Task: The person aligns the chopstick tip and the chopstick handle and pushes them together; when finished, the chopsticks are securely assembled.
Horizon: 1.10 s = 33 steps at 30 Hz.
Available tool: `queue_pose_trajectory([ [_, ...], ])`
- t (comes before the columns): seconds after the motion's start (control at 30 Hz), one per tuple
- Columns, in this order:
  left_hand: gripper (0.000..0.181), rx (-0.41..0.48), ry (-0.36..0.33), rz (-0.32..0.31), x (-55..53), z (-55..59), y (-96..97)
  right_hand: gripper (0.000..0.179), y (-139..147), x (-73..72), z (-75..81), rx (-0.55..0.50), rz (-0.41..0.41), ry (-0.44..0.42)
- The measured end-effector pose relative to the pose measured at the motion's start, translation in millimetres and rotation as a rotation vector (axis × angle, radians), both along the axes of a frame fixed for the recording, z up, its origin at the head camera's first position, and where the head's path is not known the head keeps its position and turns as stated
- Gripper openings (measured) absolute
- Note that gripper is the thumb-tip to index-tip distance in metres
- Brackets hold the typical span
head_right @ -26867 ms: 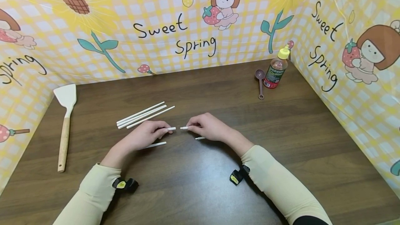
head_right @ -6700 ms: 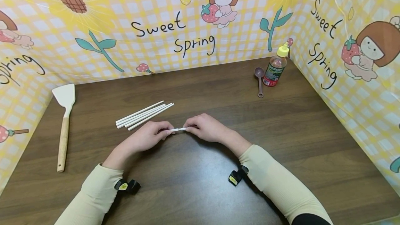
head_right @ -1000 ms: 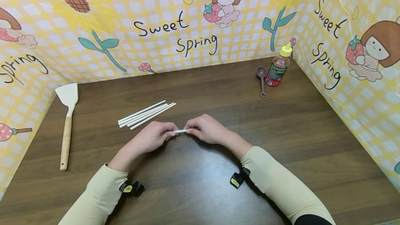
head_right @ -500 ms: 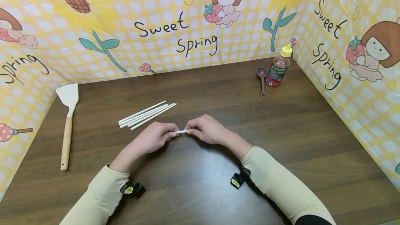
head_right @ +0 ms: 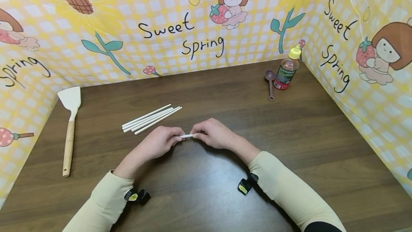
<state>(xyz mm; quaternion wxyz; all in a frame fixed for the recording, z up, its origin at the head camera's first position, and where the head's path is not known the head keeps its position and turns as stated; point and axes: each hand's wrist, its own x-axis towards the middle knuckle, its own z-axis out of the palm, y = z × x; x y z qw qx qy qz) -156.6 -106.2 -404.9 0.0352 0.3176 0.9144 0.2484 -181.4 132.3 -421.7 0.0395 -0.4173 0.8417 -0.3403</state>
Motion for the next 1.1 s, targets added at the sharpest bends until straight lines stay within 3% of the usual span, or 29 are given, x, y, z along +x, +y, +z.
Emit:
queue_pose_trajectory([
  [0.23, 0.005, 0.041, -0.060, 0.026, -0.5, 0.0, 0.1, 0.009, -0.1, -1.6, 0.0, 0.004, -0.016, -0.029],
  [0.37, 0.003, 0.072, -0.090, 0.071, -1.6, -0.4, 0.0, 0.009, -0.6, -3.0, 0.2, 0.007, -0.019, -0.028],
  [0.57, 0.004, 0.122, -0.068, 0.113, -2.4, 0.5, 0.5, 0.010, -1.0, -3.1, 2.0, 0.010, -0.033, -0.039],
  [0.77, 0.003, 0.118, -0.019, 0.082, -3.2, 1.0, -0.9, 0.010, -0.1, -2.4, 1.3, 0.032, -0.042, -0.050],
  [1.1, 0.001, 0.067, 0.019, 0.060, -4.4, 1.2, -4.5, 0.010, -1.3, -2.8, -0.5, 0.050, -0.070, 0.009],
])
